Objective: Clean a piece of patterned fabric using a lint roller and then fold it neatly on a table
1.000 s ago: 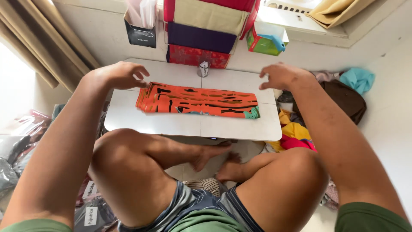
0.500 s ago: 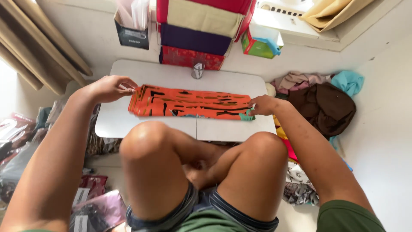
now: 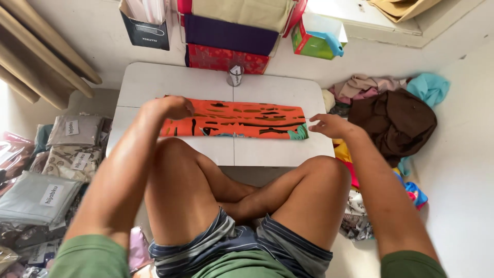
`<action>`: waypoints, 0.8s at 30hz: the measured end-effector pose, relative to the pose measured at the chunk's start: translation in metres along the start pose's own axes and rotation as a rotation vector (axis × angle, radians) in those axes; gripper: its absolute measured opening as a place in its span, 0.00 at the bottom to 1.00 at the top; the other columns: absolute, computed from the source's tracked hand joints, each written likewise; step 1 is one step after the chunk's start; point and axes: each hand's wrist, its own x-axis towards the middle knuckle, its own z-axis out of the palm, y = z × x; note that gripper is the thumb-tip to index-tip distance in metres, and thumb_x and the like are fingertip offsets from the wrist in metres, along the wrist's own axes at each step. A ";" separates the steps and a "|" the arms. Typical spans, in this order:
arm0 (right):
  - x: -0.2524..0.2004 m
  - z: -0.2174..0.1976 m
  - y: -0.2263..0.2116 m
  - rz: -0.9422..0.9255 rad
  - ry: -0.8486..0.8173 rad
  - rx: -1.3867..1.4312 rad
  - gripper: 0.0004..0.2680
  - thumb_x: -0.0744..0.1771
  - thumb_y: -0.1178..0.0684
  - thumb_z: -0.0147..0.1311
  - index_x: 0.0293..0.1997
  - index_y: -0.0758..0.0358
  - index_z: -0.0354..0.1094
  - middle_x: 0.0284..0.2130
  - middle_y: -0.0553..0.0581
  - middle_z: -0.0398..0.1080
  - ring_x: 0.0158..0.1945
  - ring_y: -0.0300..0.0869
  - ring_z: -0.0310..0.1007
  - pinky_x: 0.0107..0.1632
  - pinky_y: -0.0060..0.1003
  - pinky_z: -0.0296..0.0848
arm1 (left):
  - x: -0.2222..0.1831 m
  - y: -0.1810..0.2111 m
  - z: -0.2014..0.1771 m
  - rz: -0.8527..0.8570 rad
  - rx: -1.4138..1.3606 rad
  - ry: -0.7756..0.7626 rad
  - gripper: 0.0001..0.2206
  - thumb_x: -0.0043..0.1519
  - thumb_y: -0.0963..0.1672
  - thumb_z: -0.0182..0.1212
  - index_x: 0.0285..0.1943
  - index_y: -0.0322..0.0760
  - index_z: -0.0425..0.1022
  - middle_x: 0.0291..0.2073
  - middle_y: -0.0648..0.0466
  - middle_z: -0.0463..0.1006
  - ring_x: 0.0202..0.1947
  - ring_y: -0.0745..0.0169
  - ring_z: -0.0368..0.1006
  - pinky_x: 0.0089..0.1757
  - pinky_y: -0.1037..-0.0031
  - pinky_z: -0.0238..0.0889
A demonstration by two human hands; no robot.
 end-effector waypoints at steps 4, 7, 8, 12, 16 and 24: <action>0.095 0.074 -0.025 -0.052 0.012 0.027 0.25 0.65 0.36 0.56 0.70 0.45 0.61 0.61 0.67 0.69 0.63 0.60 0.68 0.65 0.53 0.68 | 0.080 0.083 0.072 -0.025 -0.050 -0.109 0.25 0.66 0.50 0.43 0.70 0.38 0.73 0.66 0.41 0.73 0.68 0.41 0.66 0.65 0.55 0.59; 0.133 0.139 -0.044 -0.057 0.196 -0.121 0.29 0.67 0.26 0.44 0.77 0.30 0.42 0.74 0.58 0.44 0.69 0.65 0.60 0.66 0.59 0.67 | 0.147 -0.031 0.135 -0.195 -0.002 0.039 0.26 0.57 0.45 0.58 0.67 0.64 0.73 0.61 0.49 0.77 0.59 0.47 0.75 0.50 0.48 0.72; 0.117 0.142 -0.057 0.062 0.121 -0.144 0.31 0.66 0.20 0.33 0.78 0.29 0.30 0.76 0.57 0.31 0.73 0.65 0.38 0.70 0.62 0.47 | 0.139 -0.038 0.149 -0.175 0.078 0.249 0.23 0.60 0.48 0.54 0.67 0.65 0.72 0.63 0.50 0.72 0.63 0.47 0.69 0.51 0.52 0.70; 0.086 0.147 -0.083 0.195 0.105 -0.056 0.31 0.67 0.19 0.25 0.79 0.31 0.24 0.78 0.56 0.20 0.78 0.63 0.16 0.73 0.67 0.20 | 0.021 -0.016 0.125 -0.299 0.187 0.214 0.43 0.60 0.66 0.51 0.82 0.54 0.47 0.82 0.52 0.40 0.80 0.44 0.34 0.71 0.50 0.36; 0.097 0.138 -0.077 0.152 0.102 -0.038 0.32 0.67 0.18 0.28 0.79 0.29 0.23 0.78 0.57 0.19 0.78 0.63 0.14 0.73 0.69 0.22 | -0.007 -0.029 0.110 -0.248 0.046 0.305 0.52 0.52 0.70 0.55 0.82 0.52 0.46 0.82 0.49 0.39 0.80 0.44 0.34 0.71 0.50 0.37; 0.093 0.147 -0.077 0.165 0.134 -0.058 0.33 0.66 0.20 0.32 0.79 0.30 0.24 0.78 0.56 0.18 0.78 0.63 0.16 0.73 0.69 0.25 | -0.033 -0.025 0.126 -0.123 -0.064 0.530 0.51 0.49 0.70 0.54 0.81 0.58 0.50 0.81 0.52 0.45 0.80 0.48 0.37 0.72 0.46 0.30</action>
